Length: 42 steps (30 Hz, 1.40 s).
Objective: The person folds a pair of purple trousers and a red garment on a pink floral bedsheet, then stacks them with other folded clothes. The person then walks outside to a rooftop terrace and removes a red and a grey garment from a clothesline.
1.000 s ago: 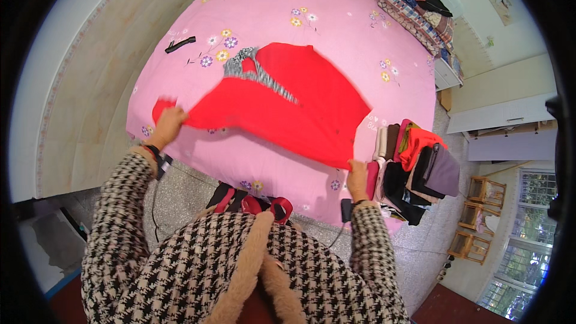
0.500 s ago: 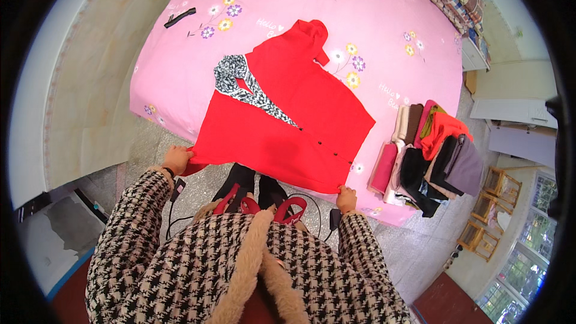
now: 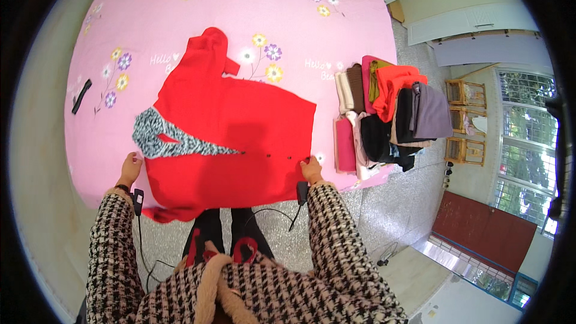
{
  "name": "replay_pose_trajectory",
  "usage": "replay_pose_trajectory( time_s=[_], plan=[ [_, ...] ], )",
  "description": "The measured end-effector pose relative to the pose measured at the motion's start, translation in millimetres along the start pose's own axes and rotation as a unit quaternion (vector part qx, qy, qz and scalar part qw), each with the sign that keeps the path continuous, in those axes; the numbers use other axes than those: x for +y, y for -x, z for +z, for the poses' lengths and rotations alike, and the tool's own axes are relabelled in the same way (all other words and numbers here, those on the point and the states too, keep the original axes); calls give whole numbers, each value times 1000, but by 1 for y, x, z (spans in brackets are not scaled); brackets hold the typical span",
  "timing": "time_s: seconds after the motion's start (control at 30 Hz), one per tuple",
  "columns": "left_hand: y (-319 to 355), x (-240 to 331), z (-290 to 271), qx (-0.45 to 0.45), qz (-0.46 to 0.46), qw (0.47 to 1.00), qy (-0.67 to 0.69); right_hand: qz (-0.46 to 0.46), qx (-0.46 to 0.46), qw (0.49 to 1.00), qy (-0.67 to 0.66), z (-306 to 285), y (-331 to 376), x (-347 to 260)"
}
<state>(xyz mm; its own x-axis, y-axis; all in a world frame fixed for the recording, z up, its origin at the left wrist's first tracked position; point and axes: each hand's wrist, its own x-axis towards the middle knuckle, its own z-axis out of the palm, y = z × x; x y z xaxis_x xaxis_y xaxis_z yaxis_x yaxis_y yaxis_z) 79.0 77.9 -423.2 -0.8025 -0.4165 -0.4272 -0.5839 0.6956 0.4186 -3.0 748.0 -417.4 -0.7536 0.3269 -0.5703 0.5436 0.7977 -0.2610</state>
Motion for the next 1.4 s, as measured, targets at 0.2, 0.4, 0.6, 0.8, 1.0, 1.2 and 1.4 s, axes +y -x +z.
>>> replay_pose_trajectory(
  time_s=[0.2, 0.4, 0.6, 0.8, 1.0, 1.2, 1.4],
  plan=[
    [-37, 11, 27, -63, -58, 973, 214, 62, 18, 997, 35, 15, -10, 4],
    [-15, 63, 32, -120, -220, 860, 444, 135, -7, 978, -160, 18, -11, 4],
    [16, 91, -3, -188, -264, 763, 559, 98, -203, 892, -392, -33, 24, -21],
    [97, 61, -66, -295, -224, 758, 537, 27, -187, 900, -393, -99, 92, 5],
    [141, 69, -121, -249, -172, 782, 545, 5, -231, 903, -363, -149, 112, -9],
    [47, 150, -233, -145, 88, 841, 513, -217, -137, 883, -392, -268, 93, -151],
    [-4, 242, -429, 44, 254, 825, 503, -406, -23, 824, -394, -426, 148, -295]
  ],
)
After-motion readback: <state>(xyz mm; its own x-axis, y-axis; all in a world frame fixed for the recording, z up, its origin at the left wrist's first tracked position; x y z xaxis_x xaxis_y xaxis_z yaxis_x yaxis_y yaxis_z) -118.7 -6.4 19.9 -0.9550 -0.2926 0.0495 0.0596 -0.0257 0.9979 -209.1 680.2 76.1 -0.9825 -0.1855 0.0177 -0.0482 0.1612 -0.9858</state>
